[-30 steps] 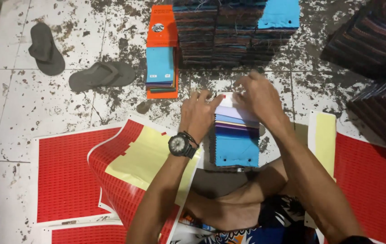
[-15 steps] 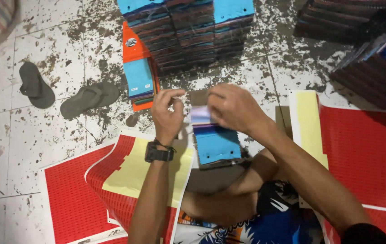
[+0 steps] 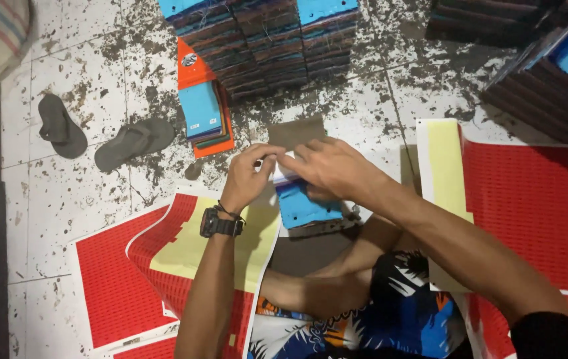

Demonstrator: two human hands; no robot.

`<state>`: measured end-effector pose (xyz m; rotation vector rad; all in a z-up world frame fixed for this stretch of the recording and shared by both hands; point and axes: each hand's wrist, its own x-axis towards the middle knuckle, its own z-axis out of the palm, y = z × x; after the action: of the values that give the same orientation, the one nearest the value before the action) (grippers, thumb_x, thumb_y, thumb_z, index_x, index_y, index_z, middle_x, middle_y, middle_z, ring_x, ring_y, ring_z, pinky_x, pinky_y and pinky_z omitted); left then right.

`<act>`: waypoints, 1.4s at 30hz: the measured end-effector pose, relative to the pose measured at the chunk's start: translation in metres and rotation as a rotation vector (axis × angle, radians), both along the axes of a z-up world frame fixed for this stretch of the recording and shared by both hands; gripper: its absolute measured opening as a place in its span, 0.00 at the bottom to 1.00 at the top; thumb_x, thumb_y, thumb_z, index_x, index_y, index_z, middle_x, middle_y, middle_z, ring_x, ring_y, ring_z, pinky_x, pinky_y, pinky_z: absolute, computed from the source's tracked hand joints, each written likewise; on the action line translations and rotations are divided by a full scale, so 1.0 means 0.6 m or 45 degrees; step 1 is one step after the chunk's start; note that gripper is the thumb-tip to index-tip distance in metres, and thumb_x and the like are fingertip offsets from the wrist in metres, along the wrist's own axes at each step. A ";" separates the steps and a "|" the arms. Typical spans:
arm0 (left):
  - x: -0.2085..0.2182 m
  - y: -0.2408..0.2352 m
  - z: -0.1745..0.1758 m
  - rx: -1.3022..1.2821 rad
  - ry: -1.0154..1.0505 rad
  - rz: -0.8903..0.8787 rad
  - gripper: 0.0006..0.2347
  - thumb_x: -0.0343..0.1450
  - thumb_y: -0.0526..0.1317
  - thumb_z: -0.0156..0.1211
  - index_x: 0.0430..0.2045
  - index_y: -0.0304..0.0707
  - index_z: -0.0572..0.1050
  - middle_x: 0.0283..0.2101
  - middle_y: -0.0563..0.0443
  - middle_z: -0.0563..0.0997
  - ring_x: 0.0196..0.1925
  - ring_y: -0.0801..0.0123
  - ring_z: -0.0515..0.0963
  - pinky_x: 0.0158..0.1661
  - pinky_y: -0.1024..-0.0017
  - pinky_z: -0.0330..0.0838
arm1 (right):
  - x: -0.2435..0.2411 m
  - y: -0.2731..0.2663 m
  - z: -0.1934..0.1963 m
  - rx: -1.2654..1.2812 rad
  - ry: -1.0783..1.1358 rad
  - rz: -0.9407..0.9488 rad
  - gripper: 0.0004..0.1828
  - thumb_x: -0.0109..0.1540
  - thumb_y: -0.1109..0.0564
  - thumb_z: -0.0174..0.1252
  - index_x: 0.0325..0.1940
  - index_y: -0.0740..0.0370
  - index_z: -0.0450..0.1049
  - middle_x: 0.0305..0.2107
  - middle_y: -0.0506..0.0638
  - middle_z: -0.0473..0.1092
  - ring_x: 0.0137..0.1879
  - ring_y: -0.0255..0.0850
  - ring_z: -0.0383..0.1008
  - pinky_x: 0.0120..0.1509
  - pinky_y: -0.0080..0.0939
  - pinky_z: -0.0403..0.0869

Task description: The person sits on the floor and assembles notebooks by peeling small red adhesive stickers from a sheet and applying them to the spines of stacked notebooks. They handle multiple notebooks of different colors, including blue, green, and brown, and place the finished stacks aside.

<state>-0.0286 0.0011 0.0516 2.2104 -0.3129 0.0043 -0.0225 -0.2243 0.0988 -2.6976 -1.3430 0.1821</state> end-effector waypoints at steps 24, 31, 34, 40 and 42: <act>0.021 -0.003 -0.018 0.311 -0.093 -0.121 0.13 0.66 0.45 0.58 0.42 0.52 0.83 0.47 0.49 0.82 0.48 0.47 0.79 0.45 0.56 0.76 | -0.145 -0.027 -0.029 0.083 -0.224 0.044 0.20 0.57 0.48 0.64 0.52 0.51 0.76 0.37 0.48 0.72 0.48 0.48 0.76 0.50 0.50 0.76; -0.003 -0.010 -0.007 0.434 -0.155 -0.118 0.17 0.67 0.55 0.55 0.43 0.52 0.82 0.48 0.52 0.80 0.52 0.47 0.77 0.46 0.55 0.74 | -0.175 -0.029 -0.037 0.079 -0.109 -0.103 0.39 0.57 0.30 0.64 0.63 0.55 0.70 0.49 0.50 0.66 0.60 0.52 0.68 0.57 0.57 0.73; 0.003 -0.010 -0.002 0.474 -0.169 -0.202 0.15 0.70 0.51 0.55 0.45 0.50 0.80 0.48 0.49 0.79 0.52 0.46 0.77 0.45 0.54 0.74 | -0.177 -0.035 -0.048 0.179 -0.160 -0.173 0.32 0.64 0.36 0.55 0.68 0.51 0.67 0.47 0.48 0.67 0.58 0.50 0.69 0.53 0.55 0.73; -0.033 -0.069 0.077 0.221 -0.350 -0.209 0.10 0.72 0.39 0.56 0.44 0.37 0.80 0.45 0.41 0.80 0.51 0.44 0.78 0.51 0.56 0.71 | -0.178 -0.166 -0.035 0.792 -0.301 -0.585 0.19 0.60 0.55 0.62 0.56 0.54 0.77 0.50 0.57 0.74 0.55 0.57 0.76 0.56 0.55 0.74; -0.057 -0.125 0.112 0.043 -0.373 -0.200 0.09 0.72 0.38 0.53 0.40 0.39 0.81 0.40 0.45 0.81 0.46 0.49 0.80 0.49 0.60 0.72 | -0.185 -0.246 -0.042 0.999 -0.231 -0.992 0.19 0.59 0.62 0.62 0.55 0.62 0.78 0.47 0.61 0.74 0.54 0.60 0.76 0.59 0.55 0.75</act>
<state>-0.0631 -0.0738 0.1190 2.2120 -0.6522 0.2404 -0.1338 -0.3722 0.0737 -2.3164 -0.1909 -0.5487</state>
